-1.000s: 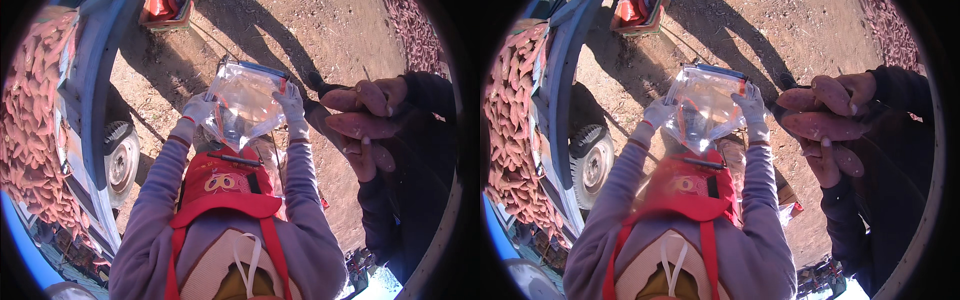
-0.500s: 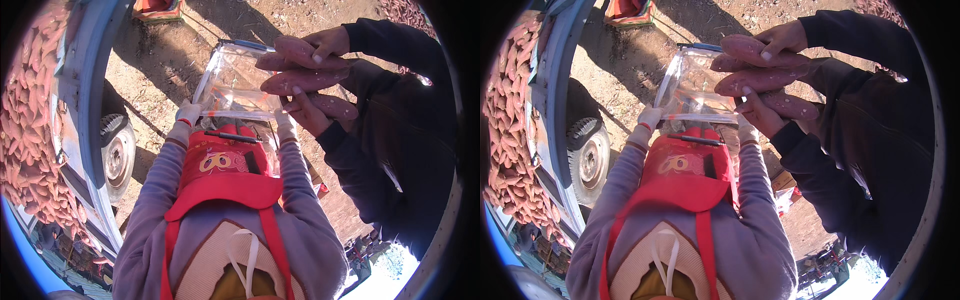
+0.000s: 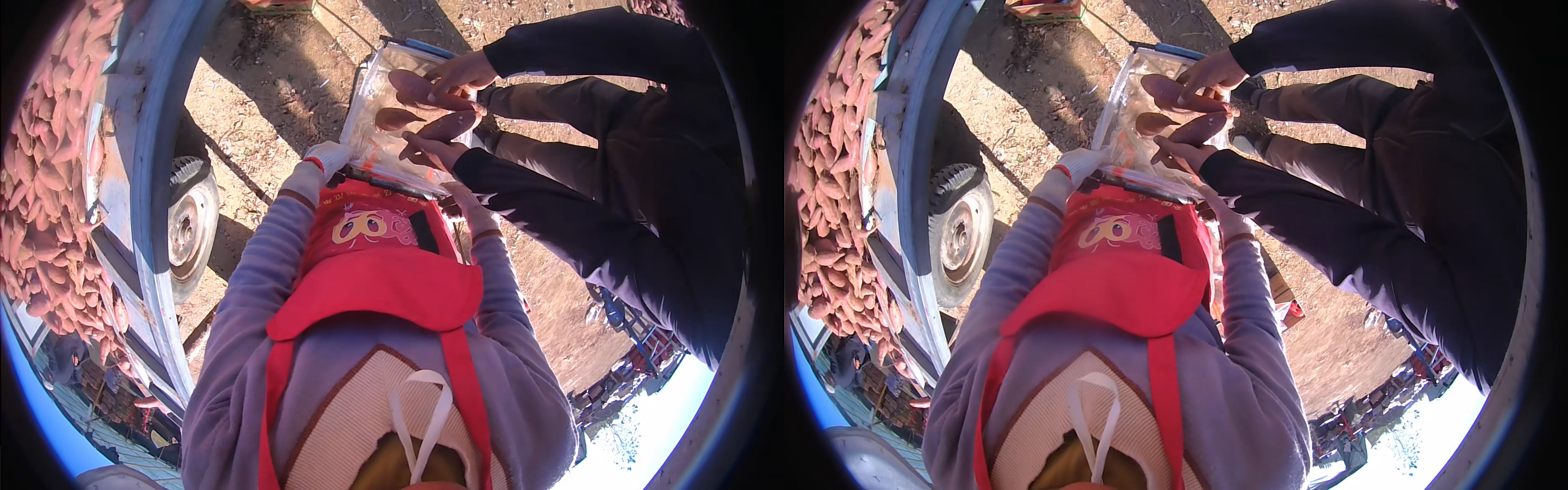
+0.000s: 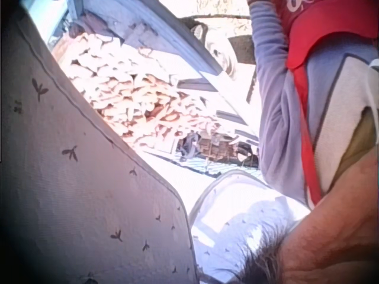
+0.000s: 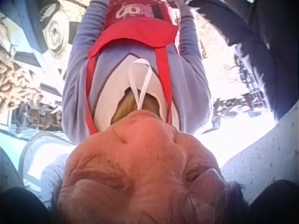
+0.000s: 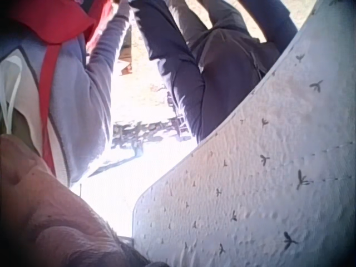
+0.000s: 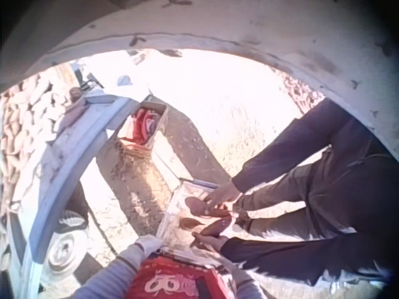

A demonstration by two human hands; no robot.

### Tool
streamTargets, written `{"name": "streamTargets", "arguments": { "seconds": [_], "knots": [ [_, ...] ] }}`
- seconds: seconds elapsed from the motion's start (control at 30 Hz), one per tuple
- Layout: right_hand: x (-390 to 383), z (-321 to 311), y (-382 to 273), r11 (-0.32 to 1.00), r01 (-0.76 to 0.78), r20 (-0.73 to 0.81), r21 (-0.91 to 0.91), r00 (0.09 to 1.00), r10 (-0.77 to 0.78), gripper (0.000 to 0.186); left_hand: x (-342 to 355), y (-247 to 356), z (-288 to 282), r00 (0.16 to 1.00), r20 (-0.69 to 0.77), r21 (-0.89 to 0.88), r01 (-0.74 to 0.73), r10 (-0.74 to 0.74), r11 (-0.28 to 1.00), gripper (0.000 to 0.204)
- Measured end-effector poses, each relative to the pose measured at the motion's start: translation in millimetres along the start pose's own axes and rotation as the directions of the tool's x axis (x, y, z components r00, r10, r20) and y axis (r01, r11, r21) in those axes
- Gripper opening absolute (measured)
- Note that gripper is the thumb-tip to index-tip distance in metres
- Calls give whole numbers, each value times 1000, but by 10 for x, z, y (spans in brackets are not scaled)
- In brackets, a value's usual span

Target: The person picks sweet potatoes from a large pile on a metal table and places them into a clear plastic bag held in a metal frame. The person repeatedly fills the bag and then sets it aside to continue with another bag.

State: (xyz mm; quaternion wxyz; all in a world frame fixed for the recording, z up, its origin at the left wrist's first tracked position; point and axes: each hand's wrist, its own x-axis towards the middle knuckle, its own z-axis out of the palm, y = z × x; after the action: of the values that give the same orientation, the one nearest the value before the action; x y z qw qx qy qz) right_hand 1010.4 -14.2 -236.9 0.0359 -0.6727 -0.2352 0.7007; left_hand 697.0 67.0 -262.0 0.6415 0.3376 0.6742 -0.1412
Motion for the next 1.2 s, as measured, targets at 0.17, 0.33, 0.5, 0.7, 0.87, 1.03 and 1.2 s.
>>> {"name": "streamTargets", "arguments": {
  "seconds": [0.17,0.33,0.5,0.7,0.87,1.03,1.2],
  "knots": [
    [-1,-16,511,958,-74,-19,276,996,82,33,-23,-162,-32,997,80,-52,13,-9,999,29],
    [74,80,1210,949,-172,-211,264,950,230,30,-52,-869,-166,995,-43,15,87,-86,996,43],
    [48,283,1335,910,98,-460,402,881,108,22,80,-928,-107,995,-71,-385,-92,70,918,33],
    [127,52,528,969,164,-445,183,893,-67,69,195,495,55,948,-172,-35,-278,268,960,38],
    [448,349,372,999,-10,-479,-47,878,-13,62,207,1291,394,935,-132,57,-323,328,945,76],
    [388,296,685,987,50,-471,-154,874,-118,50,914,1203,714,946,-23,203,-311,323,928,57],
    [455,167,845,976,-166,-429,-142,899,90,50,1218,813,440,780,195,944,-313,595,101,32]
  ]
}}
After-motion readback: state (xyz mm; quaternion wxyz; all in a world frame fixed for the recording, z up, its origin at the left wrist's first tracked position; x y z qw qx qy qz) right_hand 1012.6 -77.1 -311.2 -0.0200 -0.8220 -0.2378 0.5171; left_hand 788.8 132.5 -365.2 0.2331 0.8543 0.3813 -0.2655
